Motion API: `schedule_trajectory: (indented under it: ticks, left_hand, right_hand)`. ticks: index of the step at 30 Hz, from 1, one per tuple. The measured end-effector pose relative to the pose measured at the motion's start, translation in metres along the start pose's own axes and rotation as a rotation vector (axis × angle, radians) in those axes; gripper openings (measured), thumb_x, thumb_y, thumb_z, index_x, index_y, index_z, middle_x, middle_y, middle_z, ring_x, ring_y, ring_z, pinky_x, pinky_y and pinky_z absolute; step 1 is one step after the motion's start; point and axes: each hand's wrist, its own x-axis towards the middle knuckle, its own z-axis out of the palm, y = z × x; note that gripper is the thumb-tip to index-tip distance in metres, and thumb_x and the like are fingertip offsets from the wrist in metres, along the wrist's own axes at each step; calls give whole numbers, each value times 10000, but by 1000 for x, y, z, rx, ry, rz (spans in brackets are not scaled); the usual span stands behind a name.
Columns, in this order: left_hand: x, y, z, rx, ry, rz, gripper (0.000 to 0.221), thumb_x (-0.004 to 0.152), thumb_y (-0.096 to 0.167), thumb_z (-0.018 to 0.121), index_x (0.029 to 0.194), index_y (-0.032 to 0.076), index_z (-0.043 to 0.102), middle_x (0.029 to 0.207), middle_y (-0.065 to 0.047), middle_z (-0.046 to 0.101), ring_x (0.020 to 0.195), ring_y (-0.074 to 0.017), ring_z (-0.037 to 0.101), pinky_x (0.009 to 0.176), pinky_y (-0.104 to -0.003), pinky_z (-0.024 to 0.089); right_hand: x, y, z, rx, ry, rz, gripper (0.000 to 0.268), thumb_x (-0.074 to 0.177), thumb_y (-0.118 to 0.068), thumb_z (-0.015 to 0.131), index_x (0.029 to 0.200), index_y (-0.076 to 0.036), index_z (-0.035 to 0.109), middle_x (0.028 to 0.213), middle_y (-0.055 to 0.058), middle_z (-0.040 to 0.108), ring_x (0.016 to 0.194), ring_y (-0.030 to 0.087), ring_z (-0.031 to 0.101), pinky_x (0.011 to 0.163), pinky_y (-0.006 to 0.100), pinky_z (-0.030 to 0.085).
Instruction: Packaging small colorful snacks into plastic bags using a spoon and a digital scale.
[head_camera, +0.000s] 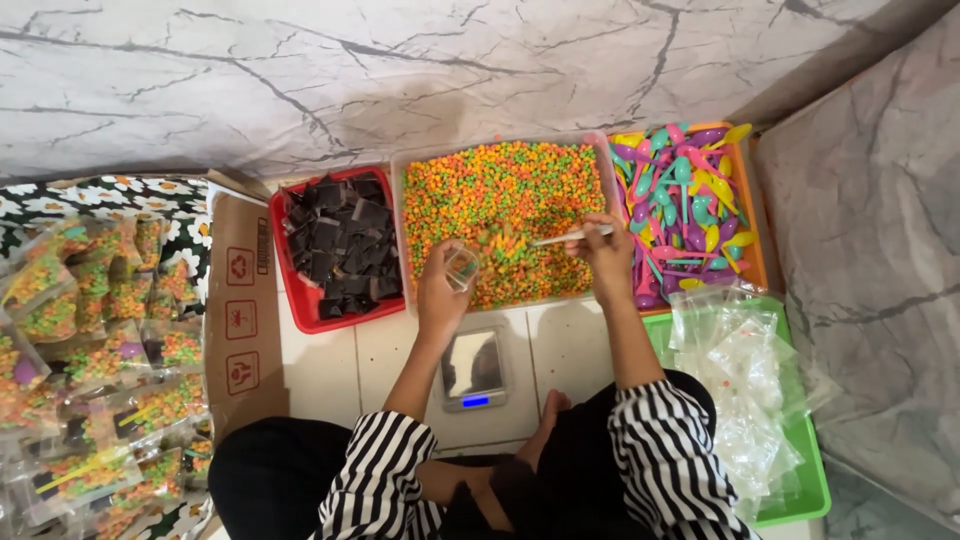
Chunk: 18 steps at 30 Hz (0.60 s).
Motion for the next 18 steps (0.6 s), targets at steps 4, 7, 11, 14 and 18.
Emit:
schedule_trajectory:
  ticks: [4,7,11,14,18]
  left_hand:
    - [14,-6,19,55,-36,-51,575,815,92,826,1324,150,565,1185,-128,689,1221,-394,619,1026,-553,511]
    - [23,1,33,30,-75,-68,612,814,93,833,1352,108,544,1183,-143,661,1257,-414,578,1030,-592,492]
    - [34,10,53,30,-102,-20,622,810,78,840,1354,97,540,1213,-157,630,1285,-413,546,1048,-588,474]
    - [39,19,60,-15,-132,3,639,816,59,838,1370,74,519,1253,-195,593,1302,-443,520,1061,-612,463]
    - [42,49,44,-177,-140,29,608,907,38,765,1431,31,458,1303,-269,540,1318,-535,465,1057,-720,430]
  right_hand:
    - [-17,-43,2,53,12,-148,181,1029,-57,585,1207,-31,570,944,205,725,693,212,757,614,275,676]
    - [-34,-64,12,71,5,-252,185,1053,-72,573,1231,-26,551,952,211,721,684,200,745,596,265,667]
    - [-74,-84,43,-227,-76,-475,142,1053,-39,578,1192,-16,595,975,183,692,707,234,739,622,332,662]
    - [-98,-87,55,-547,-123,-723,147,1004,-51,643,1138,-70,700,959,98,706,743,233,752,656,334,642]
    - [-99,-93,41,-638,-57,-965,155,959,-74,701,1108,-77,742,947,41,748,752,206,733,706,322,613]
